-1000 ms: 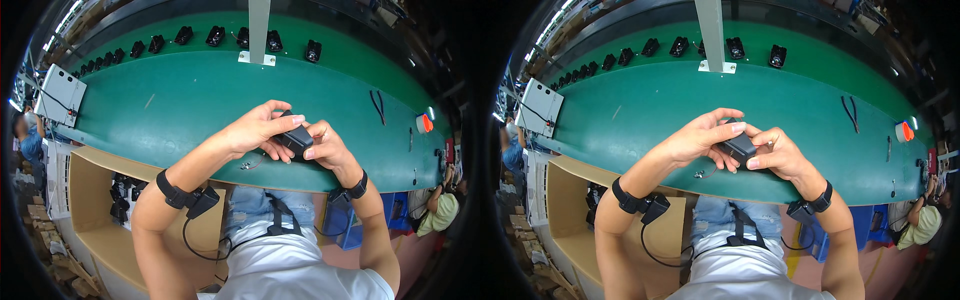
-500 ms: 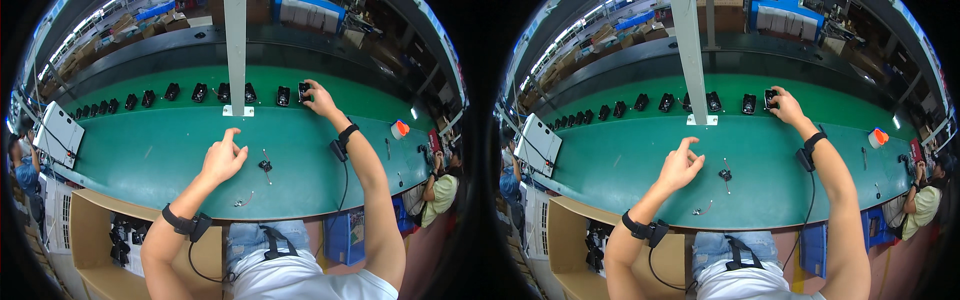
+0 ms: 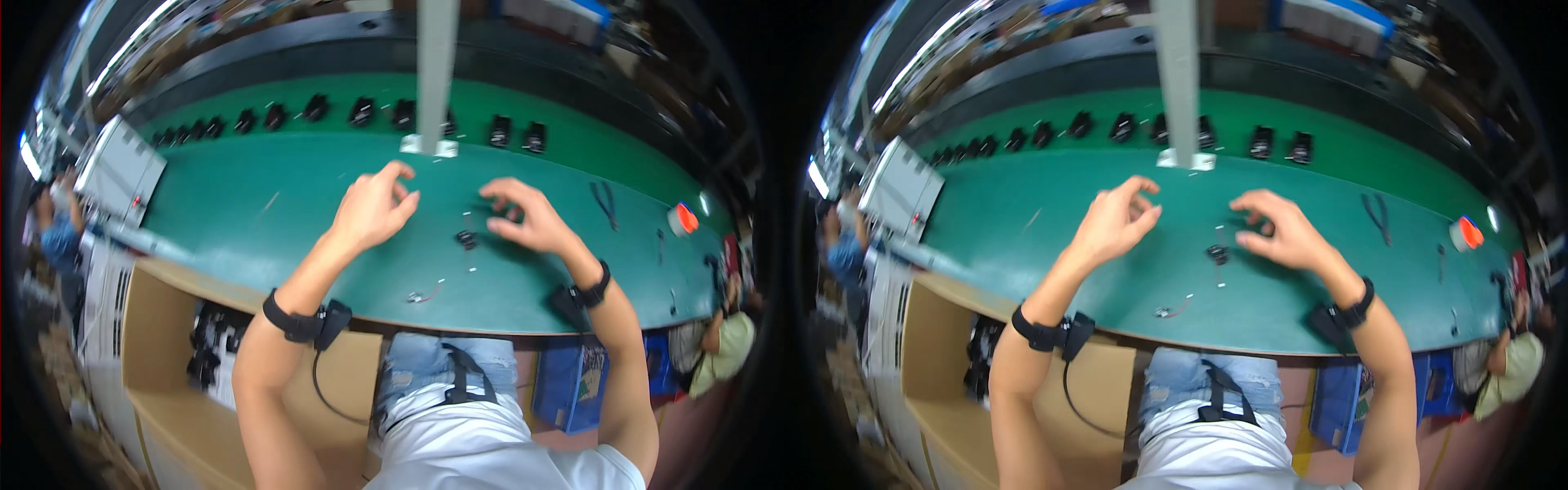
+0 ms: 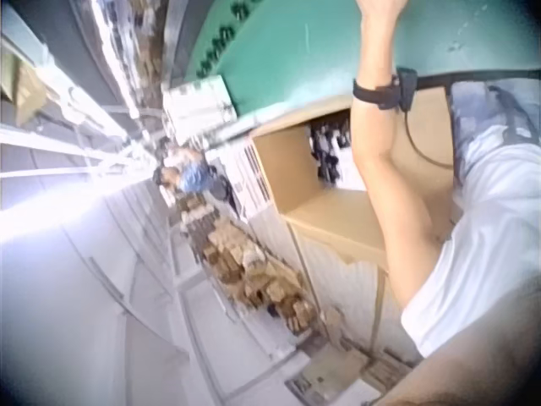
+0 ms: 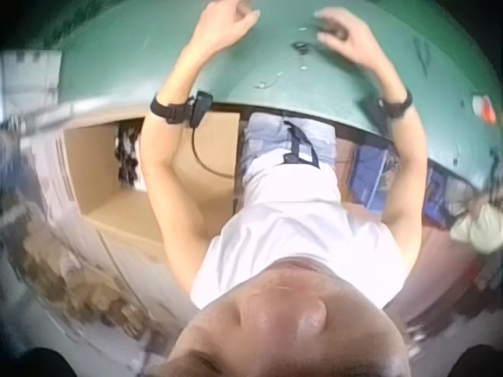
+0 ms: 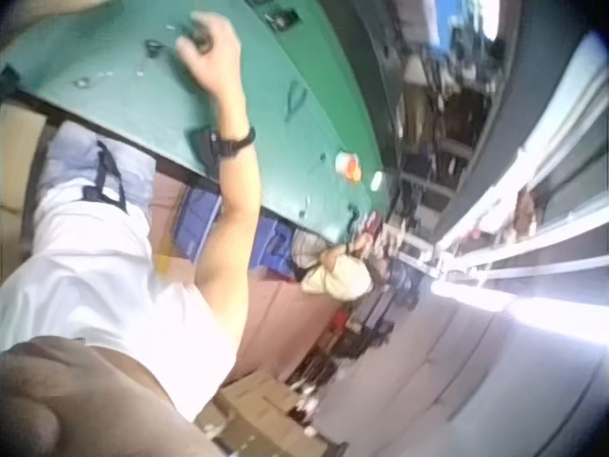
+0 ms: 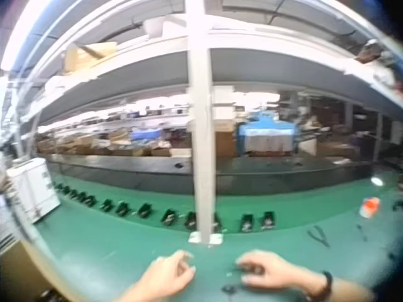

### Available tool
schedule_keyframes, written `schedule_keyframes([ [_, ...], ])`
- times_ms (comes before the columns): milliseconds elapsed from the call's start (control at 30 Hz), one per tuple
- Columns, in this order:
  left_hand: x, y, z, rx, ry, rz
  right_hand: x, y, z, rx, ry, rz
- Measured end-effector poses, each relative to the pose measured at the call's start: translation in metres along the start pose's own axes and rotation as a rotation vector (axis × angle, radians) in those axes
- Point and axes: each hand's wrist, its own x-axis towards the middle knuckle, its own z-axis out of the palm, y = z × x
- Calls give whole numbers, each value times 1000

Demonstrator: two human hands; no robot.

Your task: The person assembles small black electronic devices by inserting wired circuit boards into plastic housings. They pick up the components from a green workbench, connect the parts by hand, and place the finished units into a cardboard box. The process is repeated for multiple units.

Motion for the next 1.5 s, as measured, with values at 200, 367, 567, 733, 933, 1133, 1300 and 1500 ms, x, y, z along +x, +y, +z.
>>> schedule_keyframes([
  [200, -104, -23, -162, -78, 315, -259, -29, -11, 61, -205, -22, -269],
  [367, -322, -165, -232, 54, 800, -815, -26, -9, 71, -81, -6, -187],
  [567, -493, -276, -127, 293, 245, -1375, -28, 4, 74, 15, 25, -104],
  [733, -439, -297, -67, 265, 324, -1188, -23, 3, 77, -18, 92, -109],
  [933, -384, -298, -111, 351, 419, -1208, -23, -3, 80, -26, 117, -102],
  [1133, -369, -326, -93, 476, 119, -1239, -23, 2, 76, -82, 50, -84],
  [1300, -362, -314, -55, 281, 294, -1130, -22, 4, 78, -65, 78, -97],
  [1500, -345, -319, -57, 418, 44, -1022, -22, 6, 75, -36, 57, -76],
])
